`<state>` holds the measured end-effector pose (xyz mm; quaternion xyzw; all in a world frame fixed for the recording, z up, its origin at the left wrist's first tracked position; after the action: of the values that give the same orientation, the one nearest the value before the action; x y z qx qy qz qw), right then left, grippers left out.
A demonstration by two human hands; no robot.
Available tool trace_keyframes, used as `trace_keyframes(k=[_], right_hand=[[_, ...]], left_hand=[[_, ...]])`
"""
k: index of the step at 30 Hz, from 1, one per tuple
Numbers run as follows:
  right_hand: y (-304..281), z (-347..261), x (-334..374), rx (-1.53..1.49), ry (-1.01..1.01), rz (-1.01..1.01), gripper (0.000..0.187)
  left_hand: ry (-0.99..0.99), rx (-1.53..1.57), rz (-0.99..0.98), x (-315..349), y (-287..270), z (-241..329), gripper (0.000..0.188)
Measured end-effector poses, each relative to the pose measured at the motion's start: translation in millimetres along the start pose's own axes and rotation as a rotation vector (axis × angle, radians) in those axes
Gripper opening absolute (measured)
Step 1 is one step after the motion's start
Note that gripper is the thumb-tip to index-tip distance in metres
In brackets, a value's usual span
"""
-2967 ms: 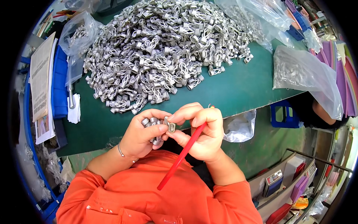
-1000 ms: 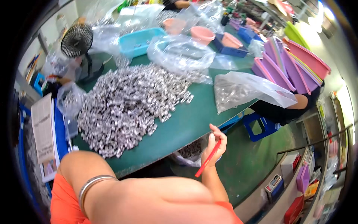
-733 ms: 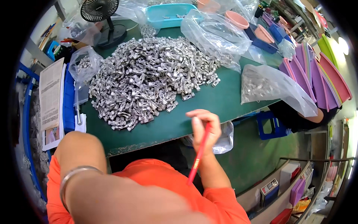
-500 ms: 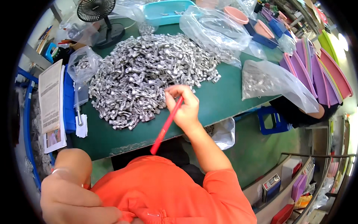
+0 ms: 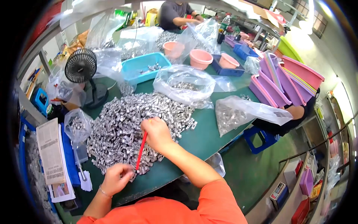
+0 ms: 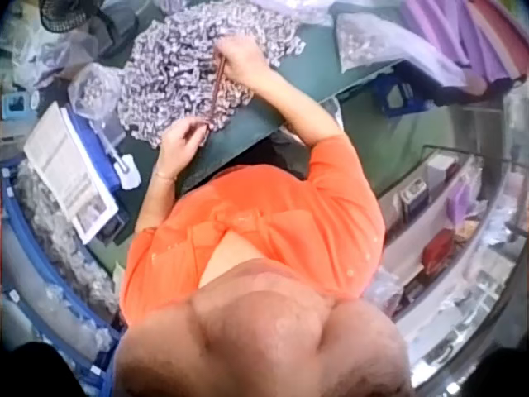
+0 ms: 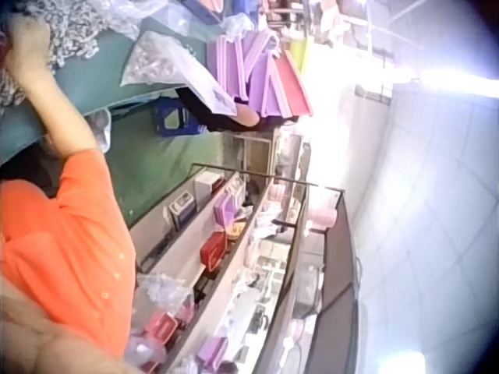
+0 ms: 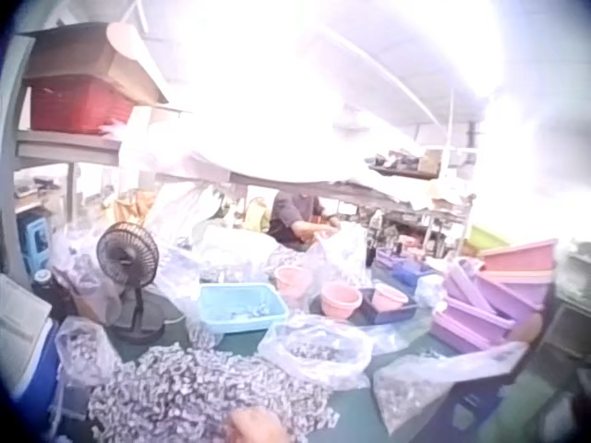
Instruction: The person picks up silver metal clips from a large pile and joins them together by hand.
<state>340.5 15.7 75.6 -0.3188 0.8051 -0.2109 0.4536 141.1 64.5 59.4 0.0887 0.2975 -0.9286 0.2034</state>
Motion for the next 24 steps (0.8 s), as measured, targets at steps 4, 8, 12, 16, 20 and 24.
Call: trace_keyframes(k=[4, 8, 12, 16, 20, 24], right_hand=[[13, -19, 33, -0.906, 0.624, -0.235, 0.021], [23, -37, 61, -1.337, 0.89, -0.193, 0.025], [36, -52, 75, -1.42, 0.863, -0.211, 0.026], [38, -50, 76, -1.383, 0.802, -0.22, 0.022], [36, -41, 74, -1.386, 0.865, -0.238, 0.018], [40, -37, 82, -1.42, 0.879, -0.342, 0.019]], left_hand=[[-0.254, 0.627, 0.176, -4, 18, -19, 0.069], [-0.081, 0.808, 0.295, -3, 20, -18, 0.055], [-0.137, 0.698, 0.39, 10, 8, -23, 0.033], [-0.128, 0.533, 0.319, 17, 2, -19, 0.019], [-0.164, 0.626, 0.284, 12, 1, -19, 0.021], [-0.142, 0.683, 0.335, 12, -2, -18, 0.022]])
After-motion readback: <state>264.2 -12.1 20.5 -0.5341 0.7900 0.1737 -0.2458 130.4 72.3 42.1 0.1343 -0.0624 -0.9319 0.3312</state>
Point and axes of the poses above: each hand's wrist, its own x-axis away from the middle knuckle, its own y-axis out of the palm, z = x × y, the point moved 5 cm from there along -x, towards the middle knuckle, and after that the axes turned 10 degrees about y, right-handed, at the moved point
